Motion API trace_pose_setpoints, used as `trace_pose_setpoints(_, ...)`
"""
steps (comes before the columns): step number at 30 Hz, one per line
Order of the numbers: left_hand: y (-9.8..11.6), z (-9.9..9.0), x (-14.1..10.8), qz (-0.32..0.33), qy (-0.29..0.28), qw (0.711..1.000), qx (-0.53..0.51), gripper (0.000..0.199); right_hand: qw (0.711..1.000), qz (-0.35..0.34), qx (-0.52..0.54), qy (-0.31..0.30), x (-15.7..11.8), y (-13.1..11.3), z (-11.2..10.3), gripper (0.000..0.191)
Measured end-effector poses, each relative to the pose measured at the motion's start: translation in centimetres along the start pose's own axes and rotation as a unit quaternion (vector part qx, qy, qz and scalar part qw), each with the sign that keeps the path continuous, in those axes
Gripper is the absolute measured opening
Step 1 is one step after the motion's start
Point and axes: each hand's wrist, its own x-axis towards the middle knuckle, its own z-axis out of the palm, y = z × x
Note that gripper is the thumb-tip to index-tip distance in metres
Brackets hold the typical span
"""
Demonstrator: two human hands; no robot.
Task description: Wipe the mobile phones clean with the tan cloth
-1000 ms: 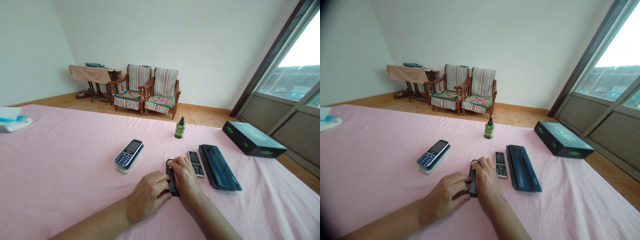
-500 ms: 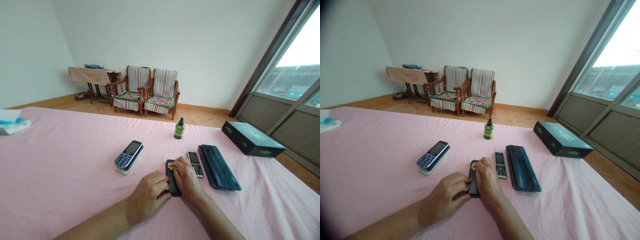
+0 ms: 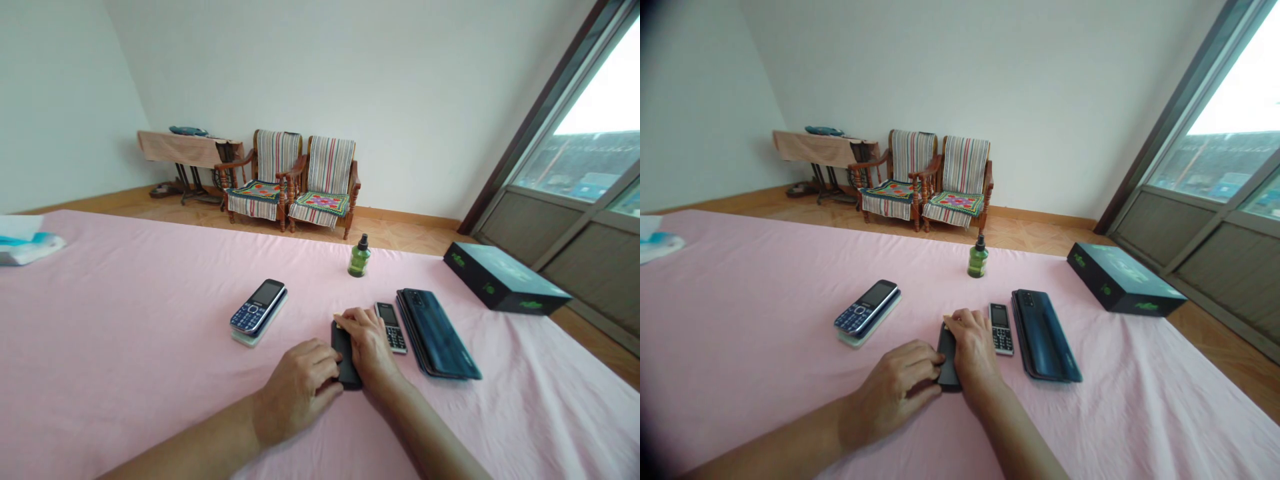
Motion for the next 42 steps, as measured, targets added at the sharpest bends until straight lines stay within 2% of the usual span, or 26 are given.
trace_pose_setpoints(4,0.0,0.0,0.0,-0.001,0.002,1.000,-0.008,0.004,0.999,-0.017,0.013,-0.025,-0.1,-0.4,-0.5,0.040)
trace_pose_setpoints(9,0.2,-0.2,0.0,-0.041,-0.002,0.998,-0.051,0.012,0.996,-0.027,0.067,-0.056,-0.5,-1.0,-1.1,0.035)
trace_pose_setpoints(16,0.3,-0.7,0.2,-0.107,0.026,0.985,-0.129,0.048,0.986,-0.012,0.132,-0.101,-1.3,-2.2,-2.7,0.048)
trace_pose_setpoints(26,-0.7,-0.5,0.2,-0.101,0.003,0.987,-0.126,0.068,0.964,-0.016,0.182,-0.193,-1.9,-4.1,-5.1,0.039)
trace_pose_setpoints(30,-1.0,-0.4,0.2,-0.086,-0.008,0.990,-0.107,0.060,0.955,-0.008,0.189,-0.229,-2.1,-3.7,-6.1,0.041)
trace_pose_setpoints(32,-1.1,-0.4,0.1,-0.093,-0.010,0.990,-0.102,0.063,0.950,0.001,0.195,-0.243,-2.0,-2.8,-6.6,0.044)
trace_pose_setpoints(34,-1.2,-0.4,0.1,-0.105,-0.021,0.990,-0.095,0.070,0.956,0.023,0.191,-0.222,-1.9,-1.5,-7.0,0.044)
trace_pose_setpoints(37,-1.2,-0.3,0.0,-0.120,-0.034,0.989,-0.082,0.075,0.981,0.070,0.152,-0.102,-1.7,0.6,-6.5,0.036)
trace_pose_setpoints(39,-1.0,-0.2,0.1,-0.123,-0.036,0.989,-0.072,0.075,0.988,0.077,0.133,-0.028,-1.6,1.4,-5.5,0.032)
trace_pose_setpoints(42,-0.8,-0.2,0.2,-0.119,-0.033,0.990,-0.066,0.072,0.991,0.057,0.118,0.034,-1.5,1.5,-3.5,0.031)
